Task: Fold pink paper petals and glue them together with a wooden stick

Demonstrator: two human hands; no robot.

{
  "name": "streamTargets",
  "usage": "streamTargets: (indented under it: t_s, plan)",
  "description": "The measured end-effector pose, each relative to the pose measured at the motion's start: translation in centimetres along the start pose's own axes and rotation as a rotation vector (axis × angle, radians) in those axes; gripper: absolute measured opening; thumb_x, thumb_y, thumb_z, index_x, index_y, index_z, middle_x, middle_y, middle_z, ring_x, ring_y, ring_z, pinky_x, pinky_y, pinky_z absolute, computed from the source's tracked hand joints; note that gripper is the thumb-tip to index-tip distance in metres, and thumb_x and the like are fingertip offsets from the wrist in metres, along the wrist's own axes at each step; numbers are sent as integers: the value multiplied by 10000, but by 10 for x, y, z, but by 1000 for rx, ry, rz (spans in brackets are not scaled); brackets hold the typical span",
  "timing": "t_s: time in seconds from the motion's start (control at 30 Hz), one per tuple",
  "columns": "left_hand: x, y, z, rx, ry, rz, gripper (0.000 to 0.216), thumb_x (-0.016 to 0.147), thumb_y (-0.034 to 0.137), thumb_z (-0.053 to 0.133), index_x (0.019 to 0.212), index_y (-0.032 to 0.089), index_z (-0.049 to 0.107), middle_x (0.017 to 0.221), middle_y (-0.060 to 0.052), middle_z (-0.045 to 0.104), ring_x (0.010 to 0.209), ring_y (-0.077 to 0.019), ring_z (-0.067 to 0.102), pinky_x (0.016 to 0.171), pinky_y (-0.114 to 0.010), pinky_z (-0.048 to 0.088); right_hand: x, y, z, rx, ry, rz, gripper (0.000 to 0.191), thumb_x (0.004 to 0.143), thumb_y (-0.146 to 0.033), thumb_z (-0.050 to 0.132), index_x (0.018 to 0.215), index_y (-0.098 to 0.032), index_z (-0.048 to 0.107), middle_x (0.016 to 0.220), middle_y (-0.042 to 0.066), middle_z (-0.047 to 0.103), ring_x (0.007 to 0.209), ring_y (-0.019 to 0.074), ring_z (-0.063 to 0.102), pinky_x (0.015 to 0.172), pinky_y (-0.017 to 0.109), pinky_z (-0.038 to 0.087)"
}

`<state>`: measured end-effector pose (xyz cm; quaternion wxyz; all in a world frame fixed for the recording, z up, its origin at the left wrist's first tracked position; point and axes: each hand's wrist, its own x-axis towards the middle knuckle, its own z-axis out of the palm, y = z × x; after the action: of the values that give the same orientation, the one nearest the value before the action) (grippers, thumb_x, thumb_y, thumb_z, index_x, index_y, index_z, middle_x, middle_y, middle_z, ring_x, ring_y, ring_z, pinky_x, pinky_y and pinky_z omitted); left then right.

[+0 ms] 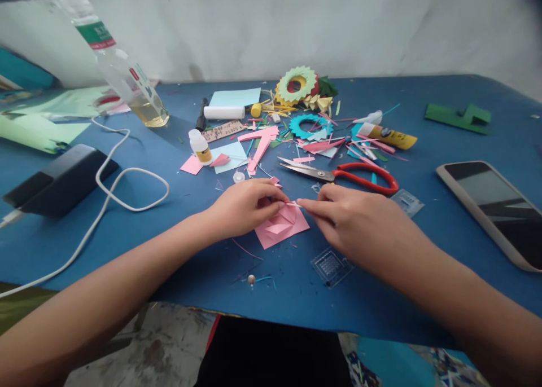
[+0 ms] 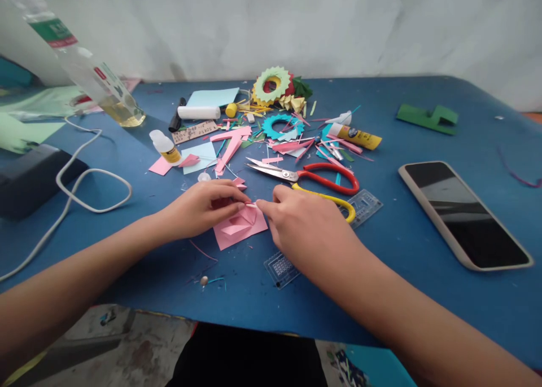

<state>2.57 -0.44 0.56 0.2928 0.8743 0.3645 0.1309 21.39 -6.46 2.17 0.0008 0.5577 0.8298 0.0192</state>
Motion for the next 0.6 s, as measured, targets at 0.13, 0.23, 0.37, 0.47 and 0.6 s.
streamTargets:
  t_s: [0.13, 0.23, 0.37, 0.47, 0.6]
  plan:
    - [0, 1, 0, 12, 2, 3, 226, 827, 176, 498, 958, 175, 682, 925, -62, 661, 829, -160, 596, 763, -287, 459, 1, -5, 2, -36, -37, 24, 282, 872, -226, 452, 1047, -309, 657, 810, 18, 584, 553, 122, 469, 443, 245, 184]
    - [0, 1, 0, 15, 6, 10, 227, 826, 176, 500, 959, 171, 684, 919, -65, 661, 809, -155, 592, 751, -286, 460, 1, -7, 4, -33, -28, 14, 290, 874, -205, 442, 1070, -279, 643, 806, 24, 573, 536, 117, 455, 442, 251, 189]
    - [0, 0, 0, 4, 9, 26, 218, 823, 168, 507, 953, 153, 682, 894, -67, 665, 800, -155, 595, 764, -291, 463, -2, -7, 3, -21, -16, -20, 286, 871, -187, 437, 1048, -262, 648, 769, 24, 549, 494, 109, 414, 433, 258, 179]
    - [0, -1, 0, 0, 7, 39, 209, 825, 164, 513, 953, 156, 679, 915, -68, 670, 810, -155, 598, 784, -299, 467, -3, -6, 3, -34, 1, -32, 264, 860, -191, 456, 1002, -269, 666, 735, 20, 537, 472, 103, 385, 433, 258, 166]
    - [0, -1, 0, -1, 10, 46, 212, 828, 146, 515, 959, 142, 681, 935, -79, 668, 853, -164, 597, 843, -324, 456, -3, -8, 2, -55, -6, -14, 286, 862, -178, 454, 1058, -254, 648, 766, 31, 551, 471, 103, 385, 431, 255, 166]
